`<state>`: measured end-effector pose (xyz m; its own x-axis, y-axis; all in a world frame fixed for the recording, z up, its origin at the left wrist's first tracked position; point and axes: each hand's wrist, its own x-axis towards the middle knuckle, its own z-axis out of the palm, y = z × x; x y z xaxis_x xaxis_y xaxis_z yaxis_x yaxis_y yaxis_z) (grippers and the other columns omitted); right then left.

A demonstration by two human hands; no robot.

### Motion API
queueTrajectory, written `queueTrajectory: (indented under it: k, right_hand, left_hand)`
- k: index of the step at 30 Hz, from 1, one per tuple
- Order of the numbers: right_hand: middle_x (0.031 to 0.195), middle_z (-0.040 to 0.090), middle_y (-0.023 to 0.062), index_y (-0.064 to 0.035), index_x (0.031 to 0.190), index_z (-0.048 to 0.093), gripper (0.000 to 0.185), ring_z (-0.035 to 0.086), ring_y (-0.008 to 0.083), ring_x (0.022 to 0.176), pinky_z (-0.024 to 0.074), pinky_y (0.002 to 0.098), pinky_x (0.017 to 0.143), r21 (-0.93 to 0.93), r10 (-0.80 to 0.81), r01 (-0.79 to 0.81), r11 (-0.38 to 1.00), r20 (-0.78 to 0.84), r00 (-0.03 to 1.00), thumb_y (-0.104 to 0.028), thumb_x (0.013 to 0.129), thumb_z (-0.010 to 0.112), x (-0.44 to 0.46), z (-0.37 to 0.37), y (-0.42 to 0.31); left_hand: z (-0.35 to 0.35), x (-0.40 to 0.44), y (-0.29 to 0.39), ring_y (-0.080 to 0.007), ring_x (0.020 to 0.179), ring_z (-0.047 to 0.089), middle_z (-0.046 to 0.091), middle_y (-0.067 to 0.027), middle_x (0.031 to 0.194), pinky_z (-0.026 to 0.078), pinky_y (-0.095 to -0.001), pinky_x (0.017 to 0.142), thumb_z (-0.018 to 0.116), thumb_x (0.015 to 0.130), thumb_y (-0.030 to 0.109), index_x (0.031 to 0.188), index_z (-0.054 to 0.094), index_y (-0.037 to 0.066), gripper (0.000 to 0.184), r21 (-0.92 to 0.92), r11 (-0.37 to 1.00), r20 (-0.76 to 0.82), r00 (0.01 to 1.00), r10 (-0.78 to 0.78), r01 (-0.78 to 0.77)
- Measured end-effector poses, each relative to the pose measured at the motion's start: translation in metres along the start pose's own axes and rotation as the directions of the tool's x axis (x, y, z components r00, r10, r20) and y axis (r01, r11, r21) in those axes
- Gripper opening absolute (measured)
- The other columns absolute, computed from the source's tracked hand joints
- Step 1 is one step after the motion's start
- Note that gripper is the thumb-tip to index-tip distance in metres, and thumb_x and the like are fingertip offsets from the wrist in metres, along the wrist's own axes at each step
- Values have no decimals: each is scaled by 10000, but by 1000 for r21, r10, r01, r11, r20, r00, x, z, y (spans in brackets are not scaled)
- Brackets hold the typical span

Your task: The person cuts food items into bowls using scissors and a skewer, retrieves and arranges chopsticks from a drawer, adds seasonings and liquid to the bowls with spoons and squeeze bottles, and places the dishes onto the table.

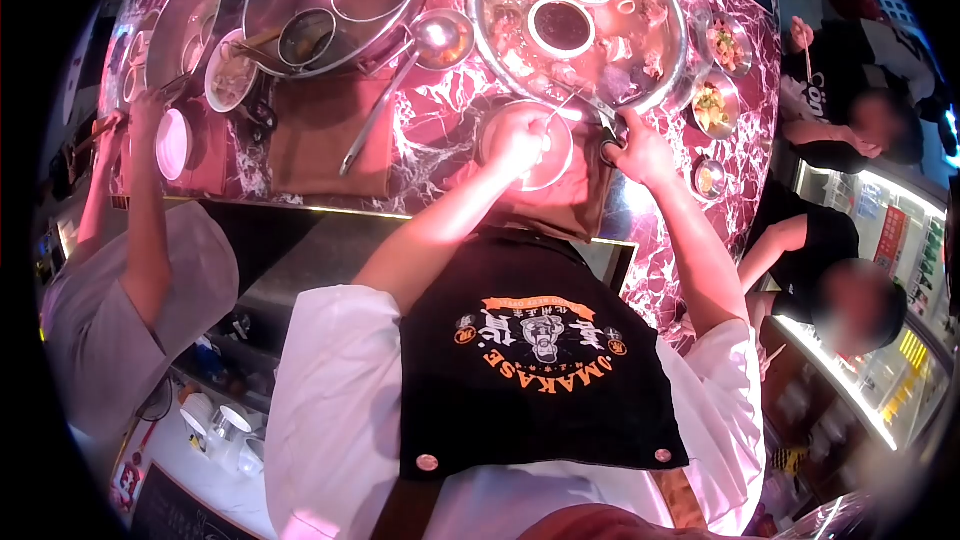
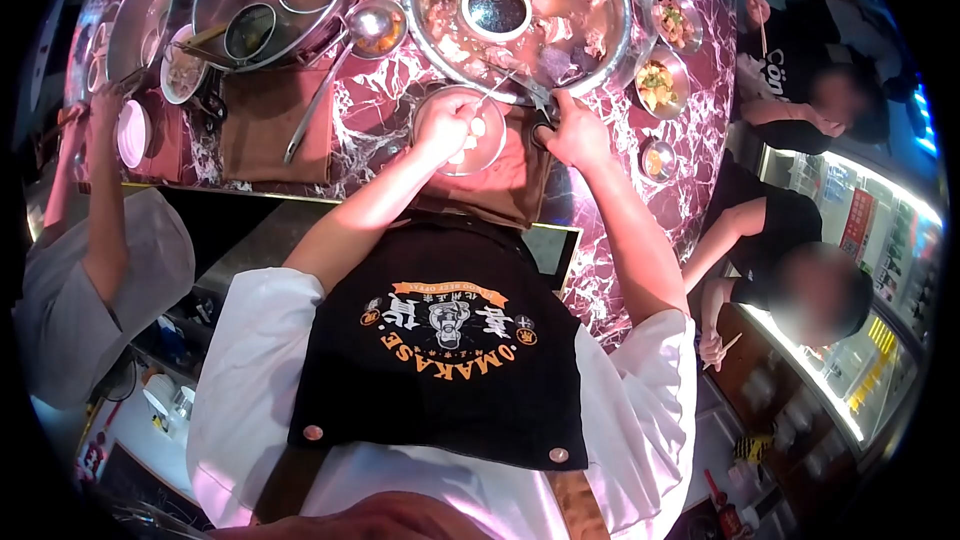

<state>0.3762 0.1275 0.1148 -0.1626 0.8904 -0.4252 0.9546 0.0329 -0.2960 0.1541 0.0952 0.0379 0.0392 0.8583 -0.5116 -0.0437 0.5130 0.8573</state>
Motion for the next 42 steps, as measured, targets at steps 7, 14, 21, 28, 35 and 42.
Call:
queueTrajectory:
  k: [7,14,21,28,35,42]
  right_hand:
    - [1044,675,229,-98,1273,558,516,659,391,956,521,471,847,7,-46,46,999,-30,998,-150,779,697,-4,2,19]
    - [1046,674,233,-98,1274,549,510,662,389,956,525,470,850,-20,-65,64,998,-25,998,-172,786,678,-20,-18,29]
    - [1074,662,211,-97,1273,513,536,652,390,983,528,470,850,-88,-89,84,993,-62,994,-195,775,686,11,7,0]
    - [958,690,223,-138,1274,561,527,681,386,870,540,477,796,7,-114,114,993,-56,992,-114,759,667,-29,-21,39]
    - [1049,621,189,-110,1303,501,622,612,385,1023,490,470,899,-142,-286,278,950,-44,957,-297,743,699,-68,-79,9]
    - [1083,671,190,-78,1287,542,568,653,373,982,520,441,877,76,-378,373,925,79,922,-130,740,687,-69,-32,-9]
  left_hand:
    - [1,-4,6,-112,599,609,662,-54,809,520,-258,486,583,970,119,1034,699,-3,180,14,1000,-32,999,1,-1]
    - [-13,1,7,-104,730,635,691,-73,880,525,-244,618,562,972,97,1073,679,-40,207,-140,985,-58,992,-111,102]
    - [-20,1,5,-110,735,632,679,-62,878,531,-259,631,564,964,87,1086,680,-23,201,-145,989,-15,1000,-8,5]
    - [-84,0,28,-75,725,585,677,-19,846,472,-212,654,622,942,125,1048,698,-13,189,47,993,-2,994,112,-112]
    - [-164,0,56,-37,650,477,559,54,728,386,-186,584,579,982,177,1043,685,35,187,255,954,325,943,68,-157]
    - [-182,-14,45,-55,639,457,507,39,680,368,-207,581,560,993,189,1041,671,13,213,277,951,523,852,-30,-136]
